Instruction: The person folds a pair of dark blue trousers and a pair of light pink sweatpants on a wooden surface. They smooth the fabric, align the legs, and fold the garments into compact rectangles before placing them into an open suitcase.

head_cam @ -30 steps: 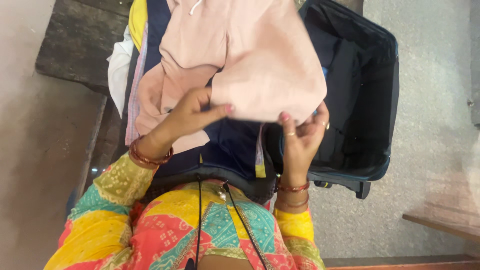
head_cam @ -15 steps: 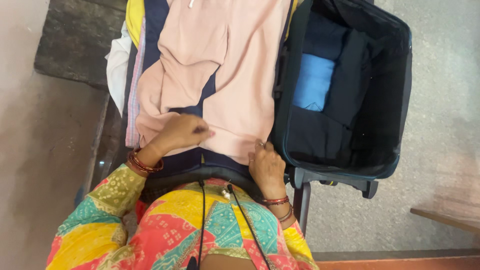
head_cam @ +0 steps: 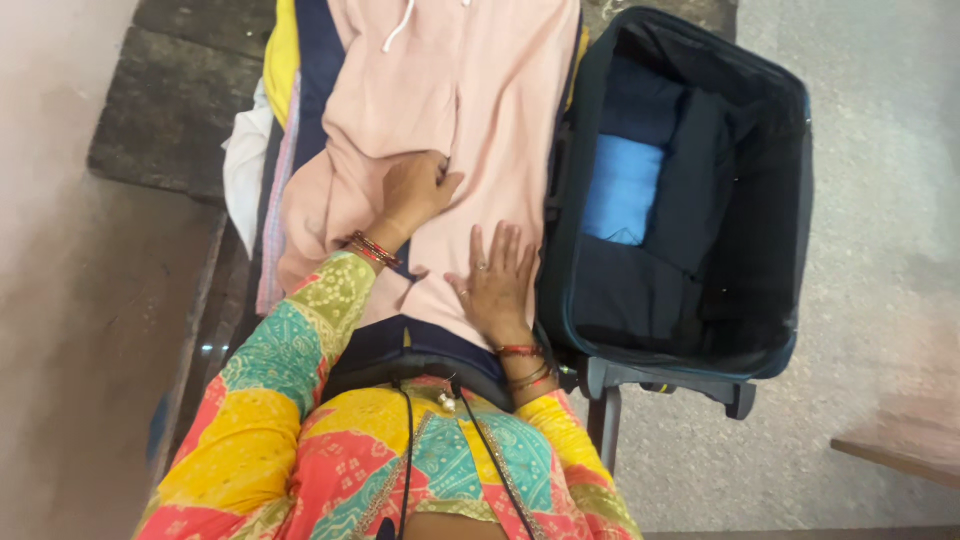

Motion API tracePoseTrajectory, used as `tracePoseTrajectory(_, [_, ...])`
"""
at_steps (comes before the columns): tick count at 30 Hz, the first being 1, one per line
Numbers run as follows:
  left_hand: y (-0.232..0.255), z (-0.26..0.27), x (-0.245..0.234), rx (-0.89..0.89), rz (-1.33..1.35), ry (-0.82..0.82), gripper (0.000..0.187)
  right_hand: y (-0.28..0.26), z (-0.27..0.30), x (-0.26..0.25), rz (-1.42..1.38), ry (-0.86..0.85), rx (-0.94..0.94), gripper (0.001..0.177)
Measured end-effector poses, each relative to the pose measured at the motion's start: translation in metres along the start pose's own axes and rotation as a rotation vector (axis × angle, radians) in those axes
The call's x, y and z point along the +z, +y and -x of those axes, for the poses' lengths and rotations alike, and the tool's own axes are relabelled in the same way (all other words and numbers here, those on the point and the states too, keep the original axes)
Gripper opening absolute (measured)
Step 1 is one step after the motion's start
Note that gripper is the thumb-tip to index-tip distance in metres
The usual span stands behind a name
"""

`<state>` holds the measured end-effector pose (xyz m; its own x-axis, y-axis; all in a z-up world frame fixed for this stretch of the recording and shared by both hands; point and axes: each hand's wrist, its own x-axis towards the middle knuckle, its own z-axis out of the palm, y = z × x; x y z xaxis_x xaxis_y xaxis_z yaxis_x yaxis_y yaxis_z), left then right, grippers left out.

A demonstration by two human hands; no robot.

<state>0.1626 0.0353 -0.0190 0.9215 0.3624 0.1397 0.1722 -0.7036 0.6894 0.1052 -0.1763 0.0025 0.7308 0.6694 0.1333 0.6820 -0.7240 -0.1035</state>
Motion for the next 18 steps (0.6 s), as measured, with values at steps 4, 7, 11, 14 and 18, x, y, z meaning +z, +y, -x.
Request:
tracePoseTrajectory(4, [-0.009,-0.008,0.004,-0.050,0.124,0.211,0.025,0.004,0.014,0.005,-0.066,-0.092,0.018,0.093])
tracePoseTrajectory(7, [-0.021,0.001,-0.011,-0.041,0.098,0.349,0.026,0.004,0.010,0.003,-0.047,-0.096,0.026,0.092])
tracePoseTrajectory(11, [-0.028,0.018,-0.038,-0.103,-0.033,0.001,0.034,0.002,0.005,-0.001,-0.019,-0.151,0.025,0.093])
tracePoseTrajectory(14, [-0.027,0.027,-0.053,-0.256,0.101,-0.066,0.036,0.007,-0.004,-0.006,0.037,-0.333,0.066,0.093])
tracePoseTrajectory(18, [-0.049,0.023,-0.056,0.062,0.019,0.310,0.045,0.007,-0.022,-0.010,-0.158,-0.006,0.000,0.077])
